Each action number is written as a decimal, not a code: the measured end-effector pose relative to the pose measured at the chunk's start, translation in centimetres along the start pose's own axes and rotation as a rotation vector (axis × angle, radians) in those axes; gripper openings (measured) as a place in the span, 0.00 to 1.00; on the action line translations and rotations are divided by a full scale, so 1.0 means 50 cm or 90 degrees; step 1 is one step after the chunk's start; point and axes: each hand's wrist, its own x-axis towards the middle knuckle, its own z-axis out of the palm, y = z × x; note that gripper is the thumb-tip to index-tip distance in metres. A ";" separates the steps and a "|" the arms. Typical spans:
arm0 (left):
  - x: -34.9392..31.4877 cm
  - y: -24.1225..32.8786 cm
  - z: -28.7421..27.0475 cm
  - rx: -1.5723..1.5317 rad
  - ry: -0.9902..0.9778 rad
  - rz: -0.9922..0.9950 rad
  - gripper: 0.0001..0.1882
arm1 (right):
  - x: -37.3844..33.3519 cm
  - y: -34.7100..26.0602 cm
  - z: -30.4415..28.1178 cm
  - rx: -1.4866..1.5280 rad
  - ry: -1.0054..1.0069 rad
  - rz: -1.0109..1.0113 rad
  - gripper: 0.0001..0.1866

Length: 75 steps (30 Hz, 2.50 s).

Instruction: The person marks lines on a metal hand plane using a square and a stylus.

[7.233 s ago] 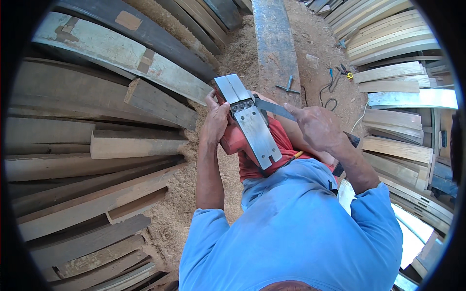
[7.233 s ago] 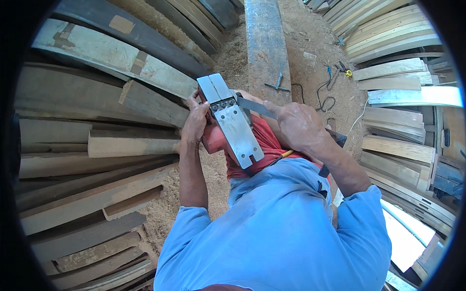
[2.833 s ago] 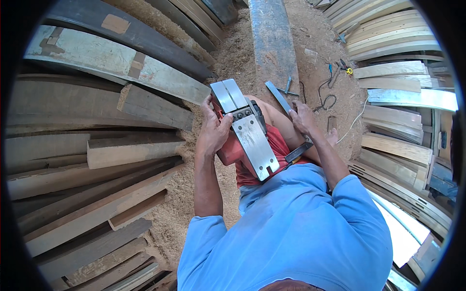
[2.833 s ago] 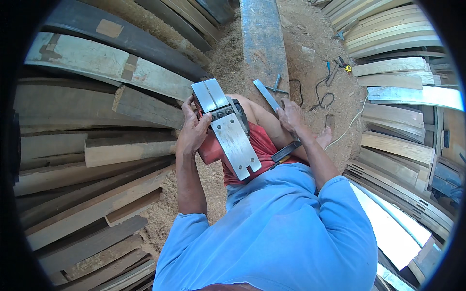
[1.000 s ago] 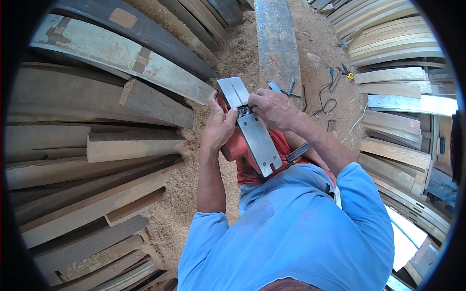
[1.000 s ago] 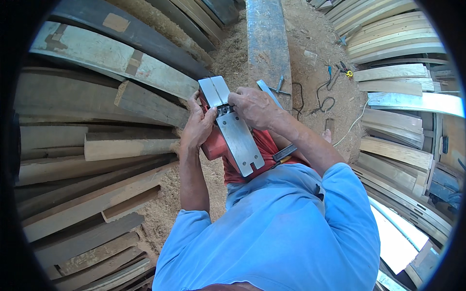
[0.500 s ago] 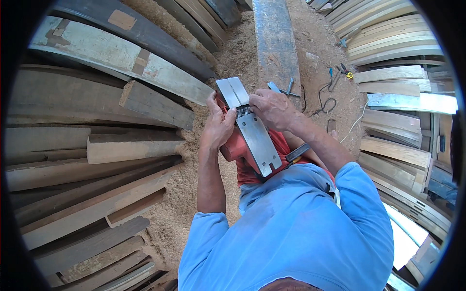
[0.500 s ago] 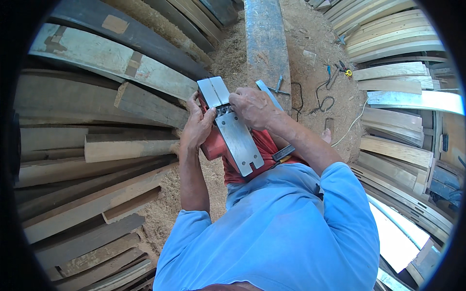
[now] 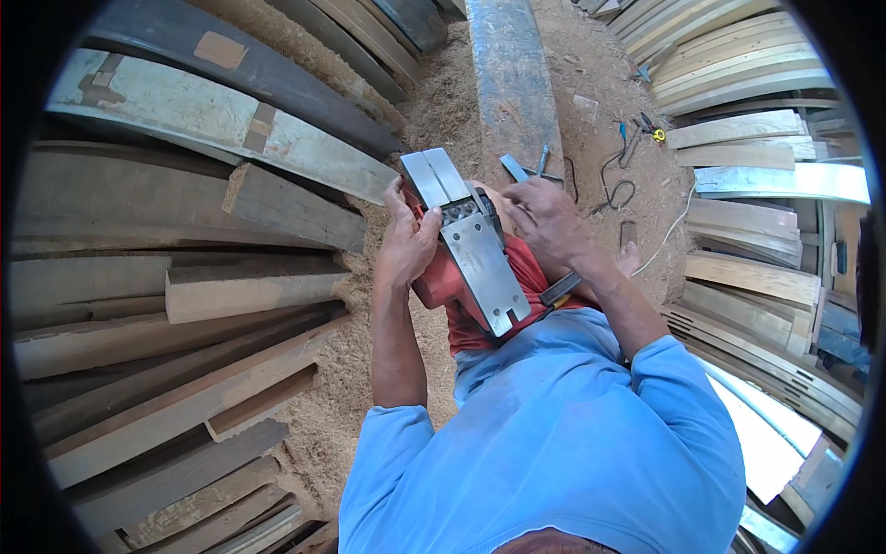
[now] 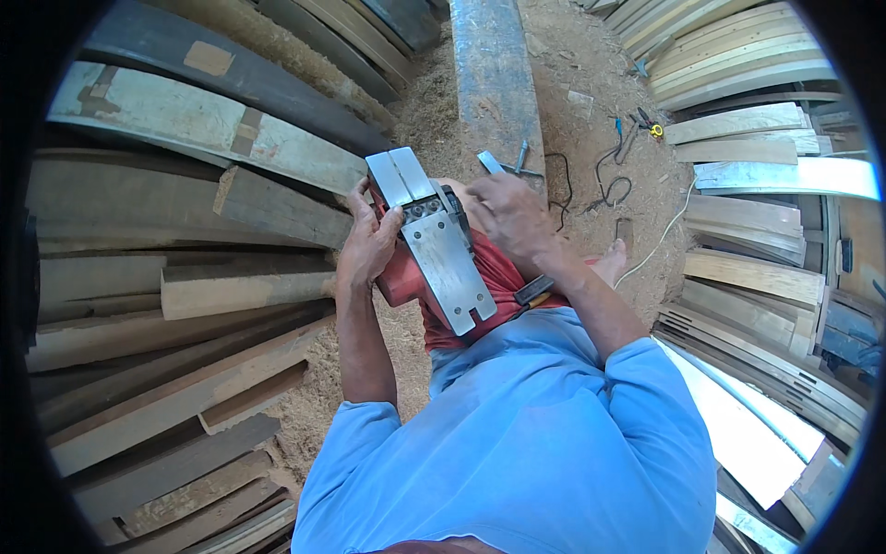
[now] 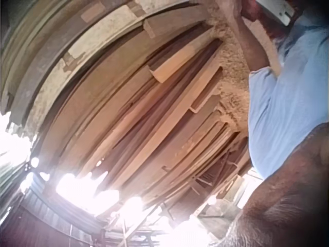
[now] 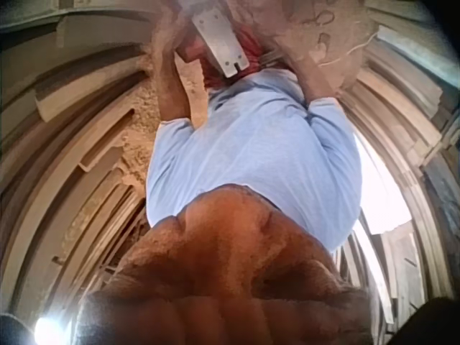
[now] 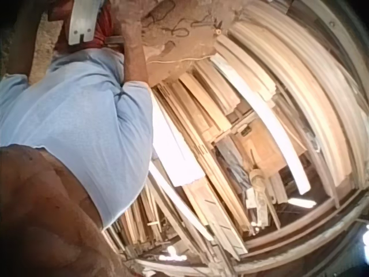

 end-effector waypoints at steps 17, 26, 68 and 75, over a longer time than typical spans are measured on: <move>0.000 -0.009 0.001 -0.004 0.004 -0.006 0.36 | 0.089 -0.066 0.033 -0.053 -0.121 -0.117 0.07; 0.000 -0.002 -0.003 -0.042 -0.011 -0.051 0.40 | 0.107 -0.078 0.043 -0.035 -0.132 -0.170 0.05; -0.016 -0.018 -0.008 -0.126 -0.005 -0.007 0.37 | -0.103 -0.092 -0.187 -0.301 -0.210 0.074 0.25; -0.013 -0.043 -0.009 -0.100 -0.001 0.025 0.38 | -0.100 -0.128 -0.196 -0.332 -0.225 0.091 0.25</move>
